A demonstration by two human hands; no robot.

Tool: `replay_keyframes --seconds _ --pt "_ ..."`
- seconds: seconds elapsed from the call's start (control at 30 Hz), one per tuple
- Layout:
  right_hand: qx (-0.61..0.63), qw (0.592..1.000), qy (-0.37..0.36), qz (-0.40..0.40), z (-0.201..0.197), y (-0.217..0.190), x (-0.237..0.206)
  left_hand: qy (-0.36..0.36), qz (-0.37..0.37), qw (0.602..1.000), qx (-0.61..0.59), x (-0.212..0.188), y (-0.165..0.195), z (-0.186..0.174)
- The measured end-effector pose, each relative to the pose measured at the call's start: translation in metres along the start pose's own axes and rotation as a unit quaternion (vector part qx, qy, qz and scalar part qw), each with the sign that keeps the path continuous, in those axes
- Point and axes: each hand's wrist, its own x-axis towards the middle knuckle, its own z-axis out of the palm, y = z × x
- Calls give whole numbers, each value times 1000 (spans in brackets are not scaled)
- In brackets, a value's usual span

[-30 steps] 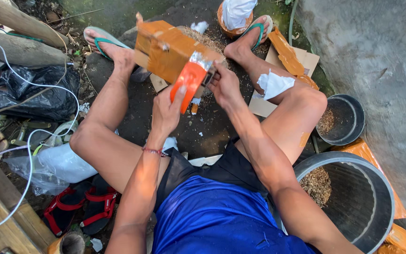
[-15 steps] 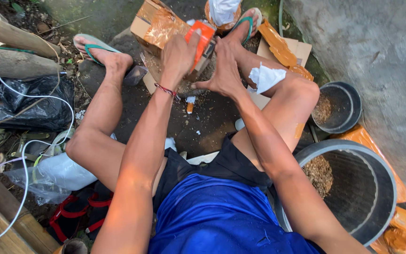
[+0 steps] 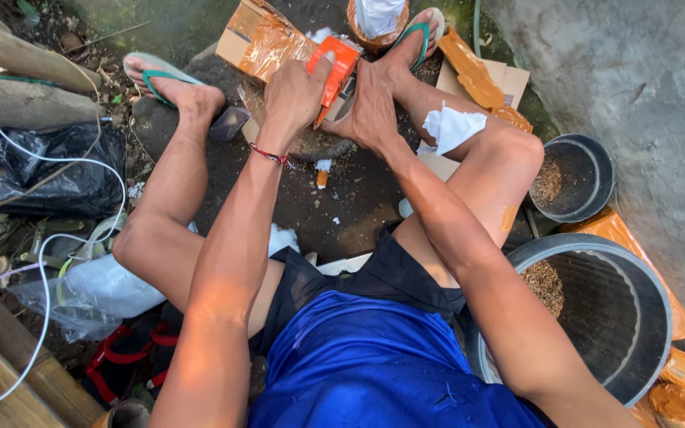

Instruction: The person sits on the ground and assembles a cardboard box by folding flaps, applying orange packing tape with a handheld dispenser, and cutting tape with a utility knife. The person repeatedly tapes seams and edges to secure the box structure.

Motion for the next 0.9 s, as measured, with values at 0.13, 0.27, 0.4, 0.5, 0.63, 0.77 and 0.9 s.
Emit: replay_keyframes --seconds 0.13,0.27,0.4,0.5,0.63,0.77,0.9 --pt "-37 999 14 -4 5 -2 -2 7 -6 1000 -10 -6 -7 3" --pt "-21 1000 22 -4 6 -3 3 12 5 1000 4 1 -9 7" --pt "-41 999 29 2 5 -3 9 25 18 1000 1 9 -6 5" --pt "-18 999 7 35 6 -2 14 22 -1 1000 -18 0 -9 -7" --pt "-32 997 -11 69 12 4 22 -11 2 999 -53 -43 -20 -38" --pt "-34 999 4 5 16 15 27 16 9 1000 -25 -100 -41 -70" --pt "-11 1000 -16 -15 18 26 27 13 -81 994 -69 -147 -65 -64"
